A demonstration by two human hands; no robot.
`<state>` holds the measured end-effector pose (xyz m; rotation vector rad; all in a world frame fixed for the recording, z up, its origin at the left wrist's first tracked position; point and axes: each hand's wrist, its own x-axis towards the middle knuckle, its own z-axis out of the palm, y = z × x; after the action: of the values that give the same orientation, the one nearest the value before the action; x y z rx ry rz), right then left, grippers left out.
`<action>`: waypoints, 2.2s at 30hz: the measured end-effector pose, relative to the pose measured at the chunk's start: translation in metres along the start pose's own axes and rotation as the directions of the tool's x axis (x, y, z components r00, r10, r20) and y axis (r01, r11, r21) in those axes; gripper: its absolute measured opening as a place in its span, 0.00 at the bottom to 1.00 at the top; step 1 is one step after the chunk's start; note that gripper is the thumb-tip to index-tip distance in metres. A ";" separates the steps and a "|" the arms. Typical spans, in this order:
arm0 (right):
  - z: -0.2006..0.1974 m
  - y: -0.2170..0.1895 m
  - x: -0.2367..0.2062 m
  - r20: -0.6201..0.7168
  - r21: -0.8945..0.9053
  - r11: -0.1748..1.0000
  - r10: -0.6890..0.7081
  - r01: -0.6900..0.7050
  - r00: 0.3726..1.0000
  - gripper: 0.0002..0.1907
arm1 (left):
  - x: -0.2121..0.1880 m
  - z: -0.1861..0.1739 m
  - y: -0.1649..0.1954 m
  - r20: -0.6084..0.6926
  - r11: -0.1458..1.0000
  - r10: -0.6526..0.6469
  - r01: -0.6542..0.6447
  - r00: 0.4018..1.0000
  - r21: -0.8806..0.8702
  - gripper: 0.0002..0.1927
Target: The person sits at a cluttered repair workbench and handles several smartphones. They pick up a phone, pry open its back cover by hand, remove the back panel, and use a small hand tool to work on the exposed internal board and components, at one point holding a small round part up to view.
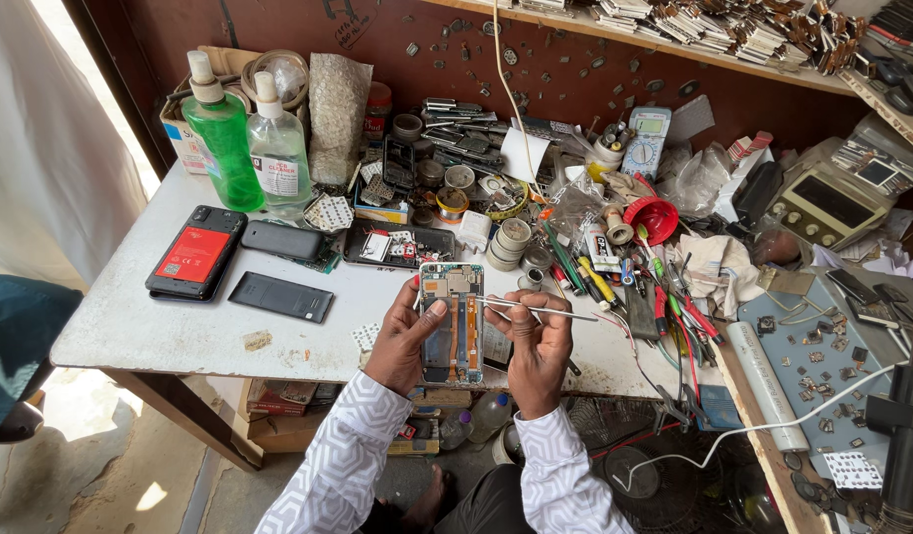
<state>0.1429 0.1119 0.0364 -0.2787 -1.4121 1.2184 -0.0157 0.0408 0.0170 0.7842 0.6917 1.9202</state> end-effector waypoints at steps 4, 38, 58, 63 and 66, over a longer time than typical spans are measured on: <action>0.003 0.000 0.001 -0.018 -0.015 1.000 -0.022 0.022 1.000 0.10 | 0.002 0.000 0.000 -0.021 1.000 -0.003 0.003 1.000 0.021 0.23; -0.015 0.013 0.002 0.075 0.292 0.944 0.137 -0.153 0.988 0.08 | 0.001 -0.003 -0.003 -0.019 0.999 0.003 -0.004 1.000 -0.047 0.22; -0.011 -0.013 0.040 0.069 0.175 0.979 0.096 -0.107 0.993 0.14 | 0.000 0.002 0.000 -0.005 0.997 -0.048 0.047 0.999 -0.061 0.23; -0.012 -0.031 0.075 0.248 -0.142 0.984 0.138 -0.105 0.959 0.21 | 0.002 0.001 -0.002 0.010 1.000 -0.020 0.020 1.000 0.010 0.23; -0.011 -0.041 0.089 0.364 -0.224 0.956 0.262 -0.189 0.894 0.22 | 0.002 0.001 -0.003 0.023 1.000 -0.011 0.011 1.000 0.020 0.22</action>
<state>0.1460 0.1679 0.1176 -0.3483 -1.8870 1.3891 -0.0145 0.0437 0.0157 0.8122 0.7010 1.8939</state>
